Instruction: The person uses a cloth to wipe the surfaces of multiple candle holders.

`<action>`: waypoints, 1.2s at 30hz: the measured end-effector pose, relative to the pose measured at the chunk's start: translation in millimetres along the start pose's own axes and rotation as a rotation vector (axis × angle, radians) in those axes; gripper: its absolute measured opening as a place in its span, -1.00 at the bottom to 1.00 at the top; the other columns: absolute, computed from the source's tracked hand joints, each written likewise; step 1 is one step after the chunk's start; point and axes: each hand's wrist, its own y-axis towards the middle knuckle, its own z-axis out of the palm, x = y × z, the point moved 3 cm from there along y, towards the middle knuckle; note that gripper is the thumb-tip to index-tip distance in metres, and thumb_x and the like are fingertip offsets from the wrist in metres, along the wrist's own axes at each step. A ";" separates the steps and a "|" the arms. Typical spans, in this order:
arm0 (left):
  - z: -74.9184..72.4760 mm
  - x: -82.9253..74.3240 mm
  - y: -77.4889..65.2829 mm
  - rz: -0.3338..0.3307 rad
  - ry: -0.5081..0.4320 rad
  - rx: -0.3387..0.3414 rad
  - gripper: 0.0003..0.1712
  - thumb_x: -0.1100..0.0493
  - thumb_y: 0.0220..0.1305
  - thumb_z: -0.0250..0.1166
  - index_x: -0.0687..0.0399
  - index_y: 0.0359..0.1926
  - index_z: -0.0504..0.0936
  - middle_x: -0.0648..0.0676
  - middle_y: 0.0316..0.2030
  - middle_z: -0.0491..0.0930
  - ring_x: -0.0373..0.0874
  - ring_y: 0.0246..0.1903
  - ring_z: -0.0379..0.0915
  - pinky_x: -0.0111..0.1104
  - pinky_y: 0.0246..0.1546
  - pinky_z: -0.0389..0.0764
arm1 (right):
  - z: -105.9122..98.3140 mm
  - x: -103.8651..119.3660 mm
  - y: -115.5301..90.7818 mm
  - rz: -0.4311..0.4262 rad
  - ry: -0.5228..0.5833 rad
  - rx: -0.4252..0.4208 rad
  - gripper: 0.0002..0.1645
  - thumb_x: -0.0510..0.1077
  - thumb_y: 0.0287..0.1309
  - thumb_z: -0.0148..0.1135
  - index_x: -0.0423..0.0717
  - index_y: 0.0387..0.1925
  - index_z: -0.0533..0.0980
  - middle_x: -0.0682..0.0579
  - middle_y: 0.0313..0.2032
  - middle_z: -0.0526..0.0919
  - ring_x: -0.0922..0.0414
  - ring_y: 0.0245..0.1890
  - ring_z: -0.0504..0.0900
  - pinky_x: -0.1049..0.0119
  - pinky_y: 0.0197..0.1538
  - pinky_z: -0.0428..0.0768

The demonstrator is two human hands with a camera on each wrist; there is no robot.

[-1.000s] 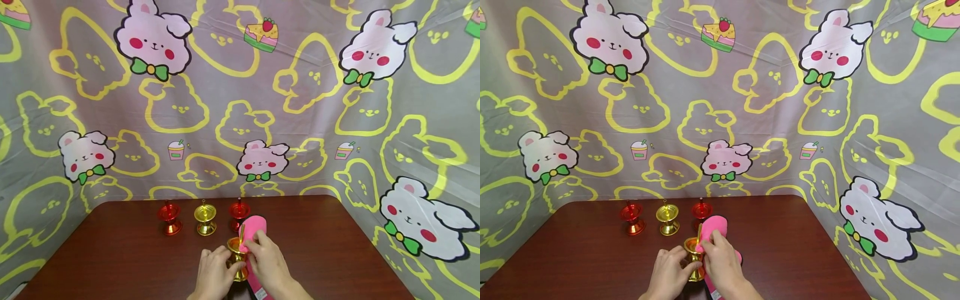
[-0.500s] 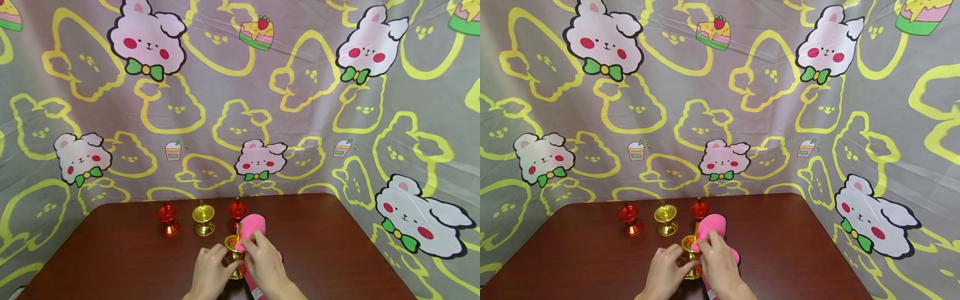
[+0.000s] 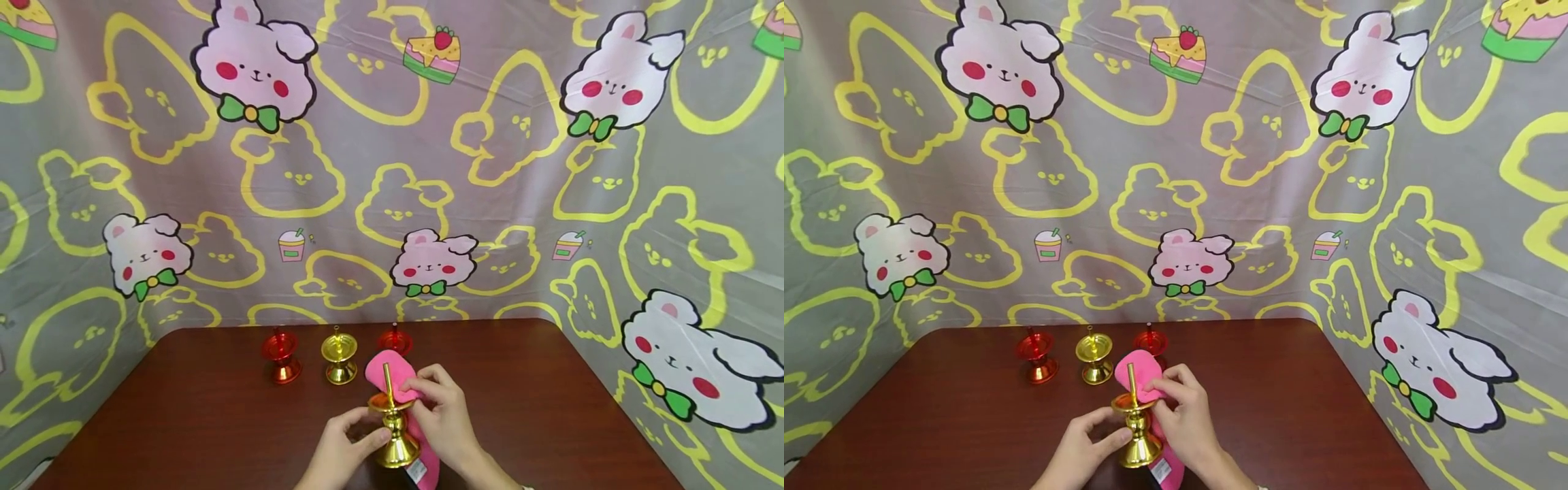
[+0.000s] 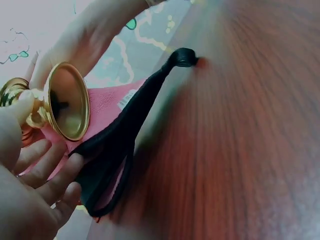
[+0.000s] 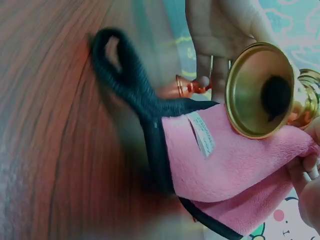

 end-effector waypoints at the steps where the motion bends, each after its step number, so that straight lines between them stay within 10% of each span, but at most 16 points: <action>1: 0.2 -0.5 0.1 0.002 -0.011 0.018 -0.72 0.18 0.29 0.41 0.25 -0.05 0.68 0.10 -0.17 0.70 -0.24 -0.28 0.57 -0.39 -0.24 0.57 | -0.6 5.4 2.2 0.009 0.010 -0.004 -0.56 -0.68 -0.19 0.34 -0.13 -0.41 0.66 -0.04 -0.33 0.49 0.16 -0.43 0.51 0.45 -0.46 0.50; 14: 9.5 -9.4 2.0 0.206 0.037 0.049 -0.77 0.24 0.33 0.35 0.19 -0.03 0.72 0.10 -0.13 0.65 -0.26 -0.18 0.51 -0.35 -0.18 0.56 | 2.0 -2.0 -0.8 0.070 -0.002 0.014 -0.62 -0.61 -0.07 0.39 -0.07 -0.42 0.67 -0.01 -0.33 0.48 0.23 -0.42 0.47 0.41 -0.46 0.51; 25: 10.2 -5.8 0.4 0.093 0.032 0.099 -0.67 0.20 0.46 0.20 0.31 0.12 0.55 0.13 -0.15 0.65 -0.30 -0.26 0.52 -0.38 -0.22 0.56 | -0.6 -9.4 -3.5 -0.046 -0.203 0.154 -0.51 -0.59 -0.21 0.42 0.02 -0.33 0.74 0.19 -0.29 0.44 0.31 -0.38 0.46 0.58 -0.36 0.45; 36: 7.6 -6.4 1.4 0.095 0.232 -0.018 -0.65 0.01 0.36 0.32 0.12 0.03 0.64 -0.10 -0.30 0.63 -0.33 -0.37 0.55 -0.38 -0.27 0.53 | 3.1 -5.4 -5.8 -0.052 -0.366 0.167 -0.53 -0.53 -0.29 0.49 0.04 -0.35 0.74 0.22 -0.31 0.39 0.34 -0.42 0.45 0.60 -0.36 0.43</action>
